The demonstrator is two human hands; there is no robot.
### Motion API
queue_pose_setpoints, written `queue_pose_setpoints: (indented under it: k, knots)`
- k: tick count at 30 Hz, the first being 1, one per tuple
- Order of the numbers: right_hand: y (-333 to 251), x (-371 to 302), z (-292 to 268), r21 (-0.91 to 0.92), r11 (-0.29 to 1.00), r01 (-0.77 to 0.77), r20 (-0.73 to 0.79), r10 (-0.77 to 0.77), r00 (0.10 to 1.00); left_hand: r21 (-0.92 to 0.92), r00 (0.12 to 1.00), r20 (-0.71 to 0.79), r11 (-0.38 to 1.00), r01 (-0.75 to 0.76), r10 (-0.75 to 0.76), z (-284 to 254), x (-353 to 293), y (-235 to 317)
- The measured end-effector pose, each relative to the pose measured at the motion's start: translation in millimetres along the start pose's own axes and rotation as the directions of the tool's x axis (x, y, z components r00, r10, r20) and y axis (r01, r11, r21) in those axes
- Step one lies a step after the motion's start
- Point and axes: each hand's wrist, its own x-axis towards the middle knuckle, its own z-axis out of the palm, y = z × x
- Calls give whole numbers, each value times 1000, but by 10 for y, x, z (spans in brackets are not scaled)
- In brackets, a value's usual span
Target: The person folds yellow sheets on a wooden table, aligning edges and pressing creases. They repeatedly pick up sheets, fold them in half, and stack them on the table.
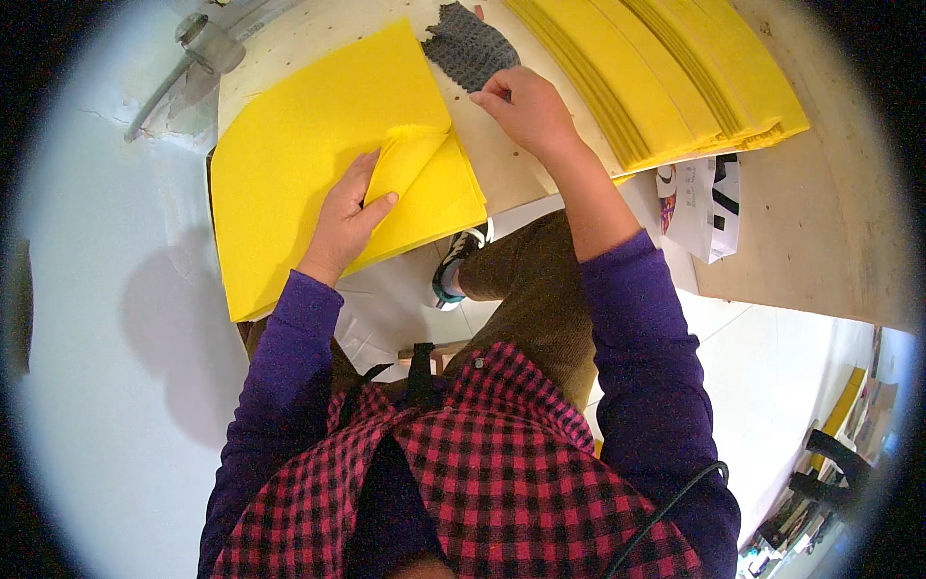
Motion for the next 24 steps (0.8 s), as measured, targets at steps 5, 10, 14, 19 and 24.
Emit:
queue_pose_setpoints:
  k: [5, 10, 14, 19, 24]
  knots:
    - [266, 247, 192, -355, 933, -63, -33, 55, 998, 13, 1000, -1, 1000, -13, 13, -2, 1, -1]
    - [295, 337, 193, -351, 928, -123, -20, 124, 992, 22, 1000, 2, 1000, -11, 11, 9, 4, -27]
    - [196, 272, 133, -437, 885, -161, -9, 174, 985, 16, 1000, -9, 1000, -21, 21, 9, -5, -28]
    - [41, 84, -24, -256, 956, -143, -21, 142, 990, 14, 1000, -9, 1000, -25, 25, 15, -4, -52]
    - [-156, -297, -190, 222, 973, 64, 303, -131, 944, 6, 1000, -8, 1000, -24, 24, 18, 3, -79]
